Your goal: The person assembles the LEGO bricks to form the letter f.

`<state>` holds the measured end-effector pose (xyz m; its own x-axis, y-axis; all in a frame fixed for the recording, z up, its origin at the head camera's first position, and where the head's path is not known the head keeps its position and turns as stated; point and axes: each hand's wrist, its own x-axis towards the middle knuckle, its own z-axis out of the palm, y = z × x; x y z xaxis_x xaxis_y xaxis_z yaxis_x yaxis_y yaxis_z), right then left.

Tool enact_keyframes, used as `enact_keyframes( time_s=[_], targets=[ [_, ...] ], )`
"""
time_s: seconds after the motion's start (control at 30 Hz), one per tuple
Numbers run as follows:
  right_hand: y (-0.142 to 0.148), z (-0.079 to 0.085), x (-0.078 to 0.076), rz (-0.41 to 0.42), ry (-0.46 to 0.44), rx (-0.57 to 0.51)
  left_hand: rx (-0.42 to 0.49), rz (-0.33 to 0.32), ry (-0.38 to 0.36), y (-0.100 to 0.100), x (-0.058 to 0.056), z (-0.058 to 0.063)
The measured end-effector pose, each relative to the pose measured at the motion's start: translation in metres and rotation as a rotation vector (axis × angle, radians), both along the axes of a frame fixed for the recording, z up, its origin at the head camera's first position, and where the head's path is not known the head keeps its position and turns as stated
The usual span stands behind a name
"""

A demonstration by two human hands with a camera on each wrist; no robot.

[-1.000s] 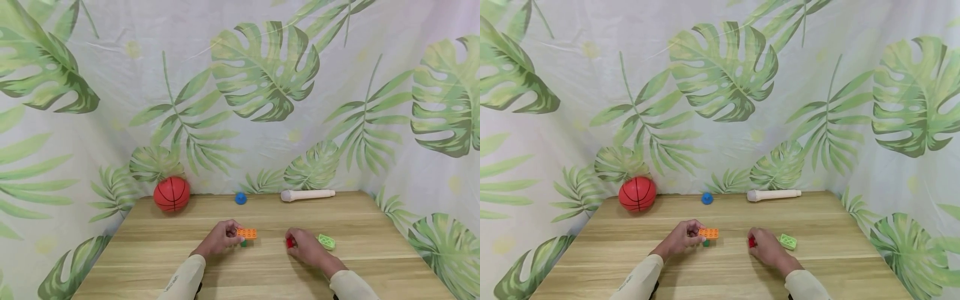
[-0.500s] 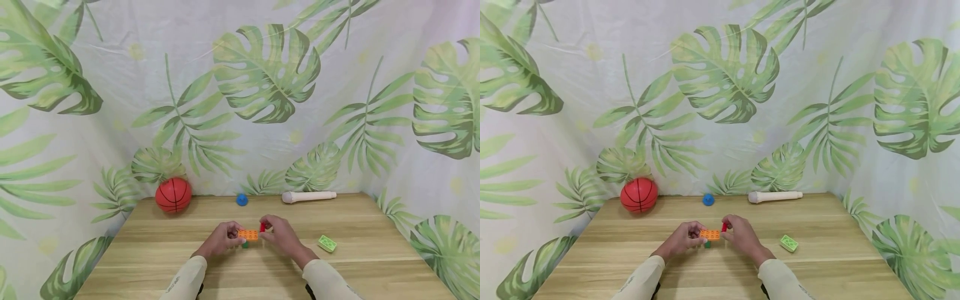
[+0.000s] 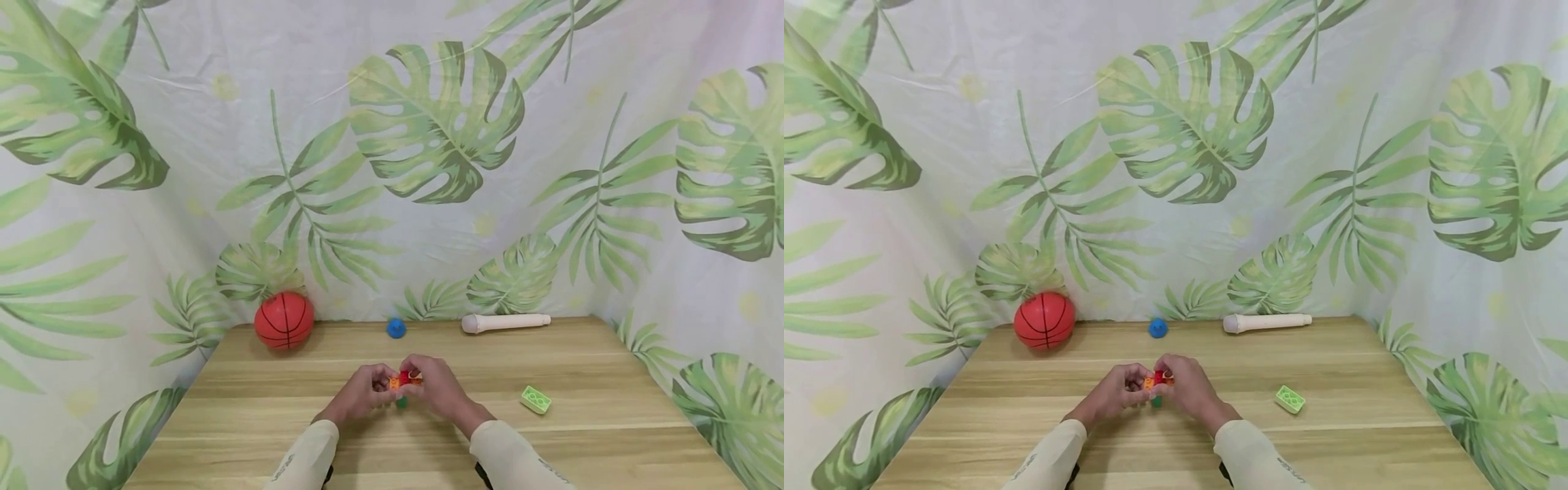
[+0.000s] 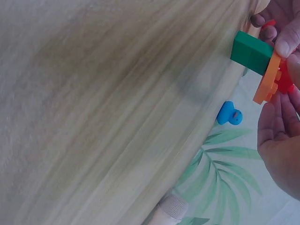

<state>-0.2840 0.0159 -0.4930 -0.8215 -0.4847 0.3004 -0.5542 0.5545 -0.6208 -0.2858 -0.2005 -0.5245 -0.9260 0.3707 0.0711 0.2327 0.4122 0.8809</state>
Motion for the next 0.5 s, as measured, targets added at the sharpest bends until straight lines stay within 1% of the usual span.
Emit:
enact_keyframes(
  time_s=[0.07, 0.23, 0.5],
  targets=[
    [-0.0006, -0.0002, -0.0007, -0.007, 0.005, 0.005, -0.002, -0.002, 0.001, 0.0001, 0.0005, 0.001],
    [-0.0023, 0.0012, -0.0026, -0.002, 0.043, 0.026, 0.002, -0.015, 0.031, 0.0002, 0.0005, 0.0011],
    [-0.006, 0.0065, -0.0012, -0.002, 0.049, 0.062, -0.017, 0.002, 0.015, 0.0002, 0.0006, 0.0001]
  ],
)
